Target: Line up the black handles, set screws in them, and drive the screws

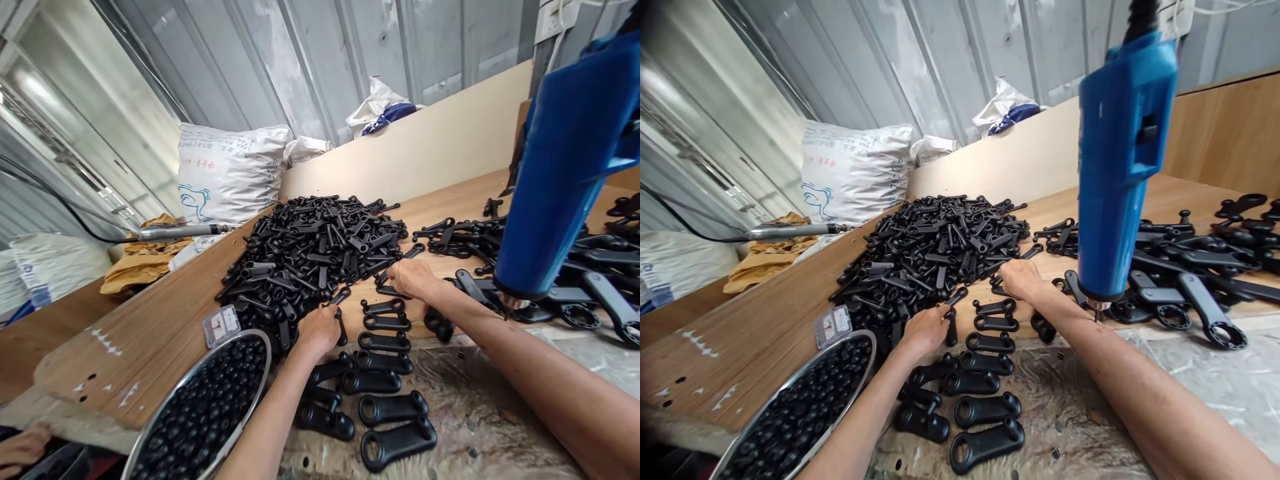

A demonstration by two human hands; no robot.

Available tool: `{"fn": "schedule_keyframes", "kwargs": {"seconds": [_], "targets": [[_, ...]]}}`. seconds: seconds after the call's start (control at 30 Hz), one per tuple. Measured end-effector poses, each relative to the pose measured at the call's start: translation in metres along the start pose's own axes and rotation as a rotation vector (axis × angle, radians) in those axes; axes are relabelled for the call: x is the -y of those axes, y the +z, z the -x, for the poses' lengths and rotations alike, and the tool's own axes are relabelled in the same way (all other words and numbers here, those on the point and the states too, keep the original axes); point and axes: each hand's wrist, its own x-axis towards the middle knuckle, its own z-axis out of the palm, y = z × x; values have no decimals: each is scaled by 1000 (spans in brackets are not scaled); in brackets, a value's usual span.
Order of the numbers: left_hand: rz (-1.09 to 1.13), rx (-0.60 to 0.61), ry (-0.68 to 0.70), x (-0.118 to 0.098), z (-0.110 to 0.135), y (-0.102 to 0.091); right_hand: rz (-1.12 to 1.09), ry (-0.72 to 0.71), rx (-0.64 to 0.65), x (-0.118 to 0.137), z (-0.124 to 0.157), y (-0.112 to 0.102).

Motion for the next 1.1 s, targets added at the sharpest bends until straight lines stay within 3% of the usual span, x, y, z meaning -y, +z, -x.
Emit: {"fn": "schedule_keyframes", "kwargs": {"seconds": [0.17, 0.23, 0.4, 0.7, 0.9, 1.1], "targets": [[-38, 49, 255, 2, 3, -1, -55, -121, 104, 14, 7, -9], [-57, 71, 288, 3, 2, 0, -57, -140, 178, 16, 9, -10], [-93, 115, 243, 4, 6, -2, -3, -135, 281, 16, 10, -11], [68, 202, 129, 18, 36, -5, 90, -70, 278, 14, 8, -3], [461, 13, 68, 24, 35, -9, -33, -94, 153, 11, 7, 1], [945, -259, 34, -7, 10, -8, -227, -166, -129, 44, 19, -17]]}}
